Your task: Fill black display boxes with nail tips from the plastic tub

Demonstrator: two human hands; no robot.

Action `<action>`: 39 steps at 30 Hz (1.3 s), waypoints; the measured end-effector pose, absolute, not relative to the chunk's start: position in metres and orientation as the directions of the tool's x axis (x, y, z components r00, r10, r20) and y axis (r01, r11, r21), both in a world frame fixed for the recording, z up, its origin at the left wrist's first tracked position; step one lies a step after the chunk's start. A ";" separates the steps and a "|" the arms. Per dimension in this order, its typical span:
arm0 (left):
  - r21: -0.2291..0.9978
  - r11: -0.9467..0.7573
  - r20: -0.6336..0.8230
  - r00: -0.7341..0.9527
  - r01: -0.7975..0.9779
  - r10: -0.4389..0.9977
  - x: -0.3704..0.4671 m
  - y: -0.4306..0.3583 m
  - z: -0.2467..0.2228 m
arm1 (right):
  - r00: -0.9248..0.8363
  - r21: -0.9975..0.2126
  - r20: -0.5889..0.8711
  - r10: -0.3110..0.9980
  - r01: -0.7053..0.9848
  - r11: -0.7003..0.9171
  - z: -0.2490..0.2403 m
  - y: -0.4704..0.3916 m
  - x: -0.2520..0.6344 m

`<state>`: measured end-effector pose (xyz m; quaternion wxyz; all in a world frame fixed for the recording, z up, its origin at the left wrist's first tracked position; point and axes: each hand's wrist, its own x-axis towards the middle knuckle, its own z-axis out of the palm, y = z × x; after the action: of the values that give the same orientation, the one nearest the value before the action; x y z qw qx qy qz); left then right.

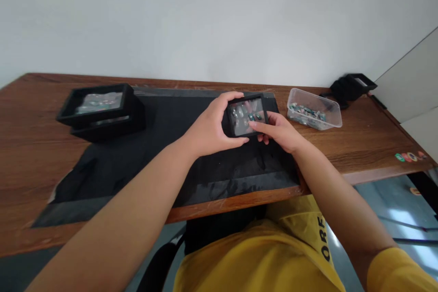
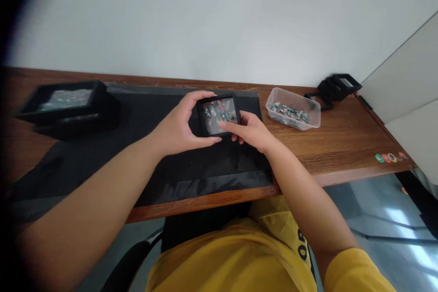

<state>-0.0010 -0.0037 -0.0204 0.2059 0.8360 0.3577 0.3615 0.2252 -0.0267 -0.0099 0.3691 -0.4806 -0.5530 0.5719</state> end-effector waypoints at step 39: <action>0.867 -0.256 0.076 -0.394 -0.428 0.916 -0.025 0.039 -0.022 | -0.172 -0.979 -0.201 0.964 -0.002 -0.205 -0.011 -0.025 0.231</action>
<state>-0.0253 0.0391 -0.0220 0.4593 0.3038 0.4015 0.7318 0.2314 -0.0250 -0.0107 0.4063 -0.4987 -0.4821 0.5947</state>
